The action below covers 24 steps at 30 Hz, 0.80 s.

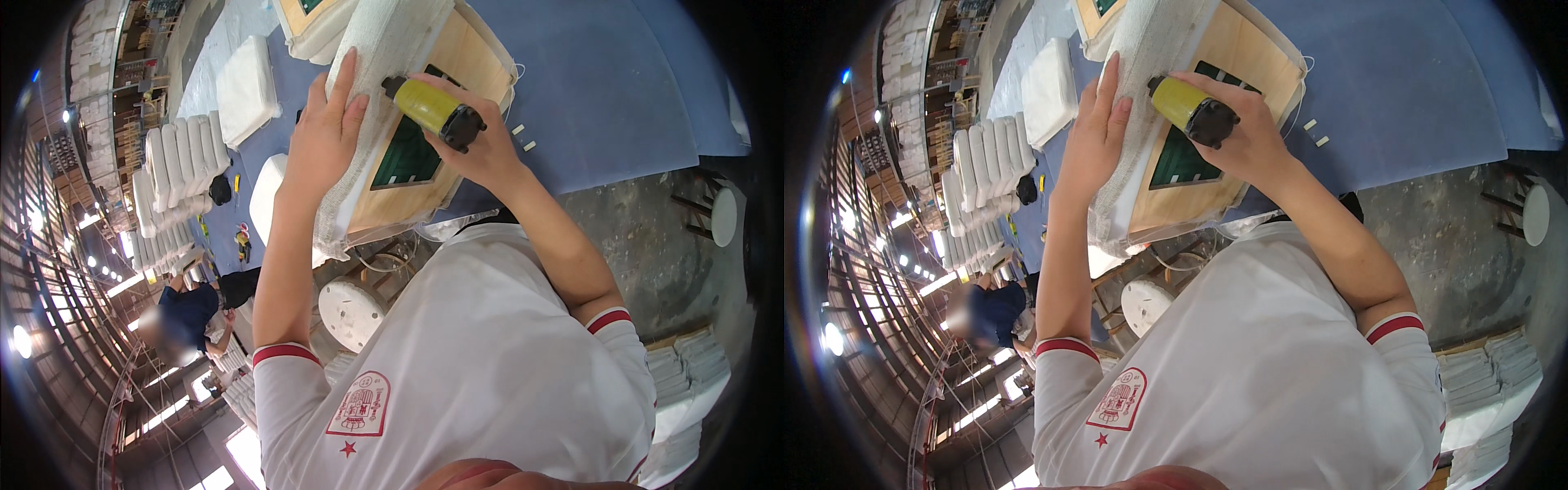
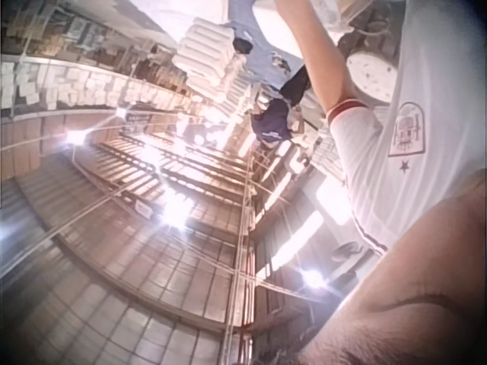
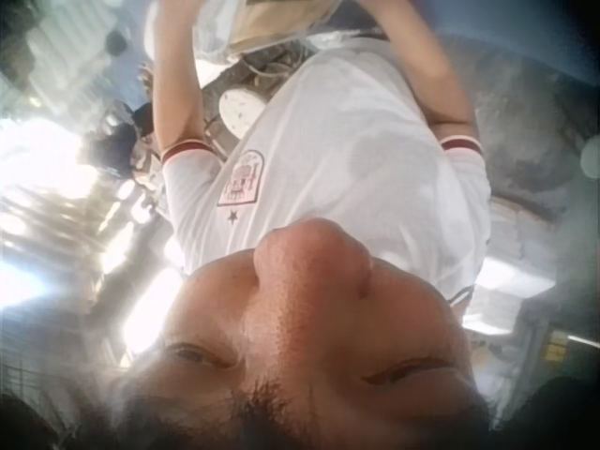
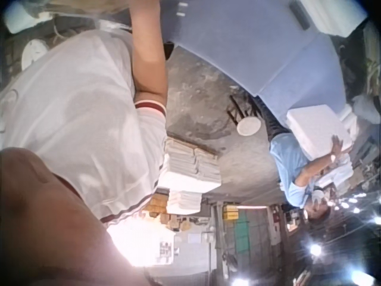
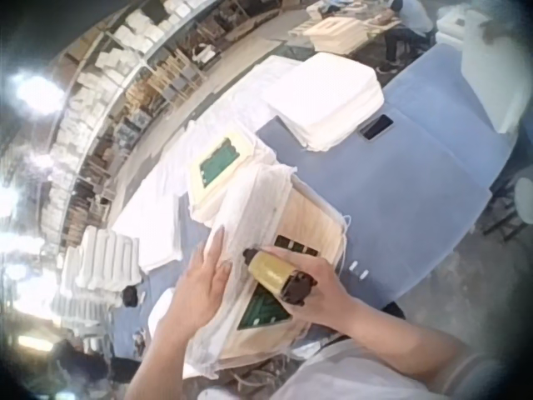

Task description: The person wraps a white fabric cover around a foam cushion mounted on a wooden frame. They smooth the fabric, fold the edges, and secure the cover using a staple gun. The person repeats this process on multiple cushions at a workbench in a factory setting.

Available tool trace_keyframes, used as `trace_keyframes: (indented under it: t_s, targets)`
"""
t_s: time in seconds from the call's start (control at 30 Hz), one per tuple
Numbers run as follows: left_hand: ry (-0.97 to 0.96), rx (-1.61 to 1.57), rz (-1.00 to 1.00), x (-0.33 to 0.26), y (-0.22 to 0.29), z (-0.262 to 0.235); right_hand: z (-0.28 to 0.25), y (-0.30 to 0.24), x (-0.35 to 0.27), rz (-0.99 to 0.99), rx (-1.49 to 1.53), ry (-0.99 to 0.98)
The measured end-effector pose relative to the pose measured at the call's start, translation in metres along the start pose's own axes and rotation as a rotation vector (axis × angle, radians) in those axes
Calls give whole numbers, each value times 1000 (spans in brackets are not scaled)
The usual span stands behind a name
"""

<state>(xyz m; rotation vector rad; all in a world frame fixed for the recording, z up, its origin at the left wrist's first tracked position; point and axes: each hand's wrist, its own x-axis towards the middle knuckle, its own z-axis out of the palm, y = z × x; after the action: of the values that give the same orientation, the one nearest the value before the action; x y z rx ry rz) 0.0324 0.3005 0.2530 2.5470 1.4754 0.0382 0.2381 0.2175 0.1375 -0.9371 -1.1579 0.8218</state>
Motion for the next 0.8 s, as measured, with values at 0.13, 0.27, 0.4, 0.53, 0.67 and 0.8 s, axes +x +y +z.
trace_keyframes:
  t_s: [0.13,0.27,0.4,0.53,0.67,0.8]
  targets:
    - [86,36,94,-3,3,2,0,-6,-5,75,41,-52]
    - [118,54,109,-4,3,5,3,-11,-15,54,29,-41]
    - [127,45,116,-6,1,5,3,-12,-17,22,-47,-44]
    - [130,56,112,-7,2,6,6,-8,-20,-11,-4,-29]
    - [145,50,112,-8,2,8,6,-7,-19,30,6,-64]
    - [129,63,82,-10,5,7,5,-14,-18,77,34,-93]
